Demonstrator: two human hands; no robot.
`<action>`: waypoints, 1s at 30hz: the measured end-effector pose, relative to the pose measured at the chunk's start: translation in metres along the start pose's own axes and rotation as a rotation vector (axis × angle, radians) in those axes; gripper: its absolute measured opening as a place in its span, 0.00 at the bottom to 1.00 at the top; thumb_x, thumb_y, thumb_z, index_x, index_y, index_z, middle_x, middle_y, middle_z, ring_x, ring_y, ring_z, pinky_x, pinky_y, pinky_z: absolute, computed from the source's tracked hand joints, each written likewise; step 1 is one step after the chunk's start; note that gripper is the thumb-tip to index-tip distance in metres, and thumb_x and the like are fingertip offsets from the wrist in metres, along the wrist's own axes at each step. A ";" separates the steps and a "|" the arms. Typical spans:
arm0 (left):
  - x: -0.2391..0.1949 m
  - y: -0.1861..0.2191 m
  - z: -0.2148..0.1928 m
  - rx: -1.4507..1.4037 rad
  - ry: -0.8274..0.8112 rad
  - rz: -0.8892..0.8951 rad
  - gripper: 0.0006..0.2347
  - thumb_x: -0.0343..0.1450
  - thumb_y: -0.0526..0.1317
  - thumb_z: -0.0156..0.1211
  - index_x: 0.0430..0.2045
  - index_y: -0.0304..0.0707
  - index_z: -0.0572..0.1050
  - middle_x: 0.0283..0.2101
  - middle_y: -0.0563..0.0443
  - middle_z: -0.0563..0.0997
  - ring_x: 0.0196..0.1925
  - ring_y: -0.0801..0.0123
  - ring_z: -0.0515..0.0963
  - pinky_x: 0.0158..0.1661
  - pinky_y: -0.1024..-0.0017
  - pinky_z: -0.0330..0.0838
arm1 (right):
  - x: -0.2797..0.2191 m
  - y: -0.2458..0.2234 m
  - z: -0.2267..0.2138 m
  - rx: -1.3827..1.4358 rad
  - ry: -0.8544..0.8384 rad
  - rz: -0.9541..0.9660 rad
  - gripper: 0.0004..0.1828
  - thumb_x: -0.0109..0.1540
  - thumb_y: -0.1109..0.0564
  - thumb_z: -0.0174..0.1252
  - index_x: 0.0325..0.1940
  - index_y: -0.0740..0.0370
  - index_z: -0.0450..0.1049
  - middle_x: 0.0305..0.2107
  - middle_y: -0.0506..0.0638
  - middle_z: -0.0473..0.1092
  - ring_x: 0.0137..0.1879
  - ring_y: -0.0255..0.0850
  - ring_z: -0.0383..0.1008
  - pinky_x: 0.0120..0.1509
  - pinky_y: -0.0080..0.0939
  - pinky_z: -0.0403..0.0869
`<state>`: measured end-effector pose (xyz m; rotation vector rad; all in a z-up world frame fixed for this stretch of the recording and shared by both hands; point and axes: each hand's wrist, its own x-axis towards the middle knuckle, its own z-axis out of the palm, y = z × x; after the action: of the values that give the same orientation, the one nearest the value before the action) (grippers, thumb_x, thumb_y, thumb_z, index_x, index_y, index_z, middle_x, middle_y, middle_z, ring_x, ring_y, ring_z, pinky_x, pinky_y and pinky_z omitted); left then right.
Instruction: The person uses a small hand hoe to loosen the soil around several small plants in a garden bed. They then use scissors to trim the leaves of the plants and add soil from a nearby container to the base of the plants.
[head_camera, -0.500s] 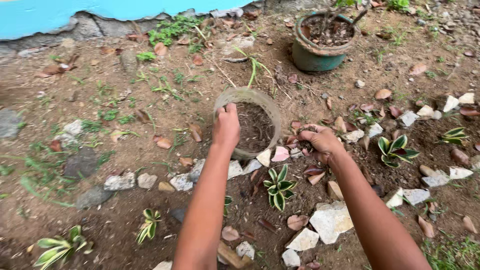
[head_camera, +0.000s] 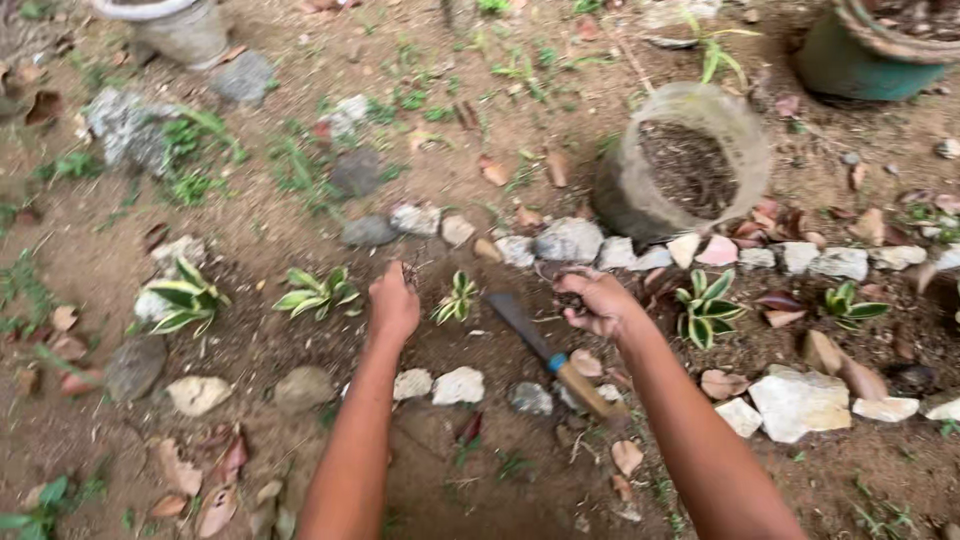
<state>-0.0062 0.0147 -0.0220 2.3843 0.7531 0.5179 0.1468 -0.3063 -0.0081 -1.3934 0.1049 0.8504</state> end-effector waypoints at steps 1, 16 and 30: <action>0.004 -0.022 0.010 0.040 -0.006 -0.018 0.11 0.68 0.30 0.57 0.43 0.31 0.72 0.38 0.27 0.80 0.46 0.35 0.79 0.48 0.47 0.71 | 0.008 0.015 0.023 0.026 -0.033 0.007 0.13 0.59 0.61 0.62 0.48 0.58 0.73 0.33 0.51 0.74 0.35 0.40 0.75 0.30 0.39 0.75; 0.021 -0.024 0.035 -0.195 -0.297 0.042 0.19 0.67 0.21 0.54 0.49 0.44 0.76 0.52 0.36 0.76 0.52 0.50 0.77 0.52 0.58 0.73 | 0.035 0.034 0.138 -0.344 0.142 -0.174 0.19 0.63 0.69 0.54 0.57 0.59 0.74 0.51 0.59 0.75 0.51 0.50 0.79 0.56 0.47 0.81; 0.043 0.014 0.009 -0.304 -0.277 -0.059 0.17 0.71 0.26 0.52 0.51 0.49 0.75 0.46 0.46 0.80 0.43 0.61 0.82 0.43 0.65 0.80 | 0.056 -0.010 0.164 -0.938 0.212 -0.536 0.15 0.64 0.56 0.60 0.55 0.53 0.74 0.45 0.50 0.77 0.47 0.39 0.78 0.52 0.42 0.76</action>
<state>0.0366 0.0281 -0.0124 2.0877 0.5730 0.2490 0.1259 -0.1348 0.0063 -2.2403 -0.5537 0.2729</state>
